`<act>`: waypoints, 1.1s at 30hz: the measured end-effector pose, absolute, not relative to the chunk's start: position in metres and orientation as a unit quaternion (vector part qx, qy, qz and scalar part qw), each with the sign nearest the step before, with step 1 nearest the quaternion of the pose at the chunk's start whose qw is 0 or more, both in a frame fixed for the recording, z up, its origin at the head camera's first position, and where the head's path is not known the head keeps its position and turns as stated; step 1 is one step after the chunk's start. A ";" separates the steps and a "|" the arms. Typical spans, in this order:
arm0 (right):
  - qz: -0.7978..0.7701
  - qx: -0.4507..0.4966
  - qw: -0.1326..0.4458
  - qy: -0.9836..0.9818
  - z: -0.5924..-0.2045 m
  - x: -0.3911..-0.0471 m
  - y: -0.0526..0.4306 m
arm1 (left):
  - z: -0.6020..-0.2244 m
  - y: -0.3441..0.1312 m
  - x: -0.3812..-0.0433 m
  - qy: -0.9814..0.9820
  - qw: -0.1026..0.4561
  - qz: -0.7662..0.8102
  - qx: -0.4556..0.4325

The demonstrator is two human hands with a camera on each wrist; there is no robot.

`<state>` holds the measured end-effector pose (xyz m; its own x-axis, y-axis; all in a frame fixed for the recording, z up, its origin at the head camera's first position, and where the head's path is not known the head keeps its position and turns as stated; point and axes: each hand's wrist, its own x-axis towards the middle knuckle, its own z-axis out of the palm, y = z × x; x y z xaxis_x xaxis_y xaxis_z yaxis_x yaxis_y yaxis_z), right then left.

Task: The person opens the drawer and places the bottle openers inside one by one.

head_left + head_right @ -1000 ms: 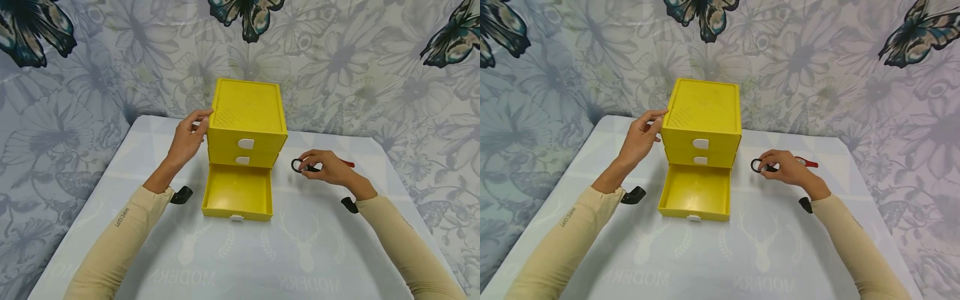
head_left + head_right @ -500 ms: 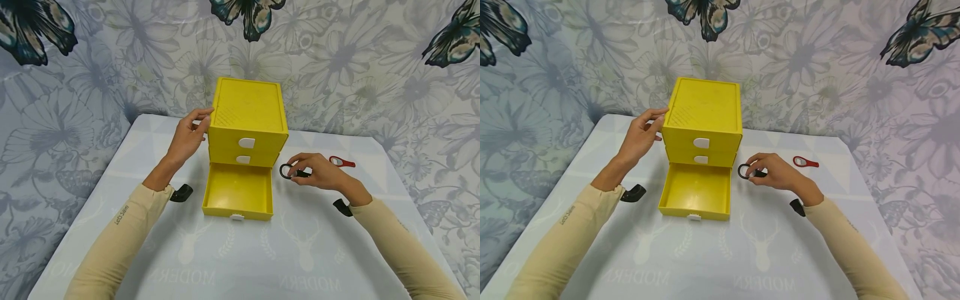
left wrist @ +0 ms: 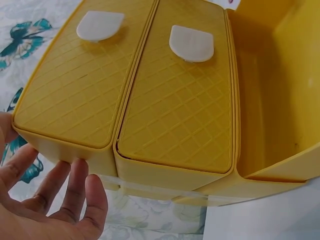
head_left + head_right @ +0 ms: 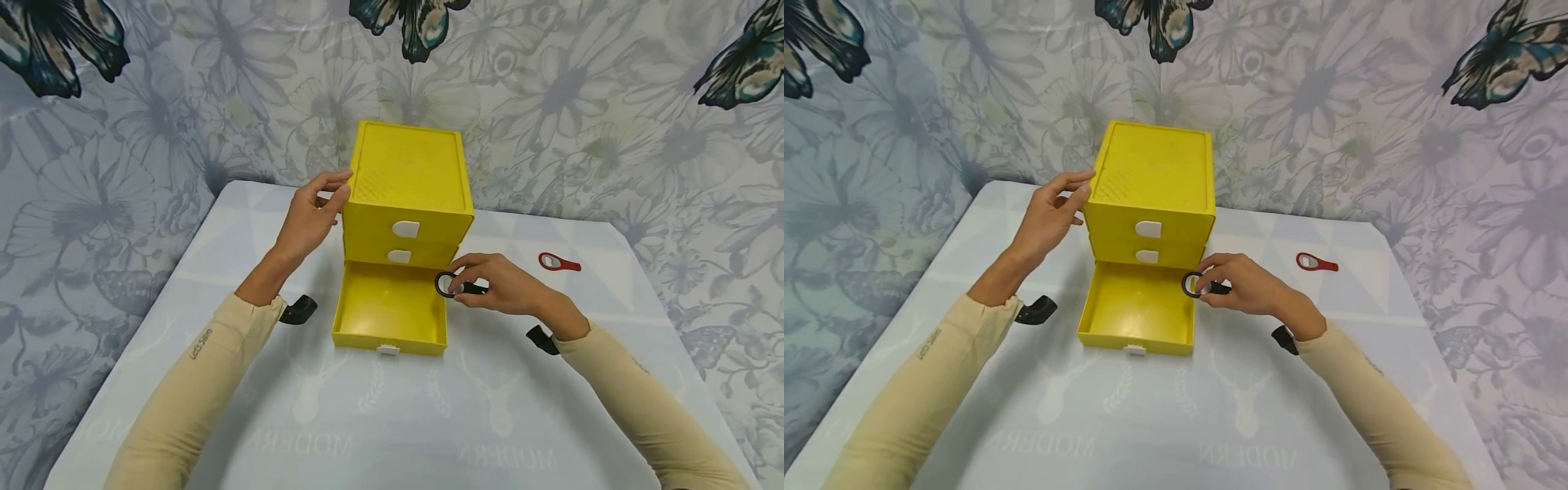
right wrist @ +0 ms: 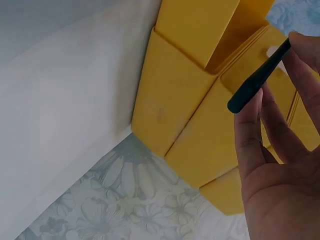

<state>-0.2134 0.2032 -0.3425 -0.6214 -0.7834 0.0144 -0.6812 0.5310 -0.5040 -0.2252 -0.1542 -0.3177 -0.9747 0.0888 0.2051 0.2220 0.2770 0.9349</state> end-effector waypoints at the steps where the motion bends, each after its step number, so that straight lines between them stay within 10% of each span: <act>1: -0.238 -0.425 0.108 0.867 -0.344 -0.212 0.201 | -0.318 -0.154 -0.225 -0.798 0.055 -0.593 -0.096; 33: -0.159 -0.536 0.135 0.818 -0.366 -0.211 0.112 | -0.321 -0.155 -0.225 -0.795 0.060 -0.594 -0.109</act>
<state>-0.2107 0.1125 -0.3655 -0.3879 -0.9203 -0.0509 -0.8346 0.3742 -0.4042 -0.2253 -0.1553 -0.3208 -0.9689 0.1028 0.2251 0.2450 0.2714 0.9308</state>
